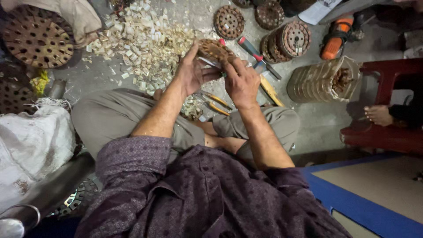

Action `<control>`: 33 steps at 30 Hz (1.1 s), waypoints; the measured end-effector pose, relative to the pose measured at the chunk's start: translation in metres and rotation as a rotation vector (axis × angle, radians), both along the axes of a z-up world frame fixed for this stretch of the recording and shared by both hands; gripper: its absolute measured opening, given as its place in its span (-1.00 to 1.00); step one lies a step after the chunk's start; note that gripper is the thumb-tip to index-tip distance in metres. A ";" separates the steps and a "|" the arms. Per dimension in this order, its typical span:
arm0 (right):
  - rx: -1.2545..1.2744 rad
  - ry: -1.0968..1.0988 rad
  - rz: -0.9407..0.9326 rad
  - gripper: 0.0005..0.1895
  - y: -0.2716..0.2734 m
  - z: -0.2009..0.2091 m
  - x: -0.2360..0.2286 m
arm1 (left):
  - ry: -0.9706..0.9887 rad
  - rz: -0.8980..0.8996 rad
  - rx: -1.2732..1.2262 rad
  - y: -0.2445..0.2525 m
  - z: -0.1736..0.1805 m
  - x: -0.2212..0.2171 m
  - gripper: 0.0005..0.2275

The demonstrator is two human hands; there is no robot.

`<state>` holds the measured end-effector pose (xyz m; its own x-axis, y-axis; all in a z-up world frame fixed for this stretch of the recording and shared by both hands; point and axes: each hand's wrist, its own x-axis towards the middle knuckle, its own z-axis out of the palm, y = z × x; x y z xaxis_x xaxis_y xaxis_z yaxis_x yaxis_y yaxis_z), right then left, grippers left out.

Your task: The person sits on the floor and uses pliers to insert small white insulating pieces into the slots of a circular motor stator. They rotate the stator to access different slots and occasionally switch tools to adjust the pieces.

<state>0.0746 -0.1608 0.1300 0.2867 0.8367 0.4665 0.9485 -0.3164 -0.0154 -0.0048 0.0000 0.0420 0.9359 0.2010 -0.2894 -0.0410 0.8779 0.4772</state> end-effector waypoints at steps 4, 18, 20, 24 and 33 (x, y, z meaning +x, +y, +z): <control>0.065 0.426 -0.139 -0.60 -0.018 -0.015 -0.009 | 0.072 0.146 -0.011 -0.004 -0.004 0.001 -0.22; -0.105 1.211 -0.336 -0.60 -0.059 -0.047 -0.013 | 0.297 0.574 0.256 -0.002 -0.038 0.012 -0.40; -0.051 1.161 -0.227 -0.58 -0.055 -0.046 -0.016 | 0.245 0.610 0.251 -0.003 -0.045 0.016 -0.39; -0.077 1.186 -0.289 -0.55 -0.045 -0.045 -0.020 | 0.414 0.564 0.286 -0.004 -0.047 0.016 -0.34; 0.122 1.056 -0.298 -0.50 -0.032 -0.065 -0.035 | 0.365 0.446 0.684 -0.015 -0.026 0.009 -0.41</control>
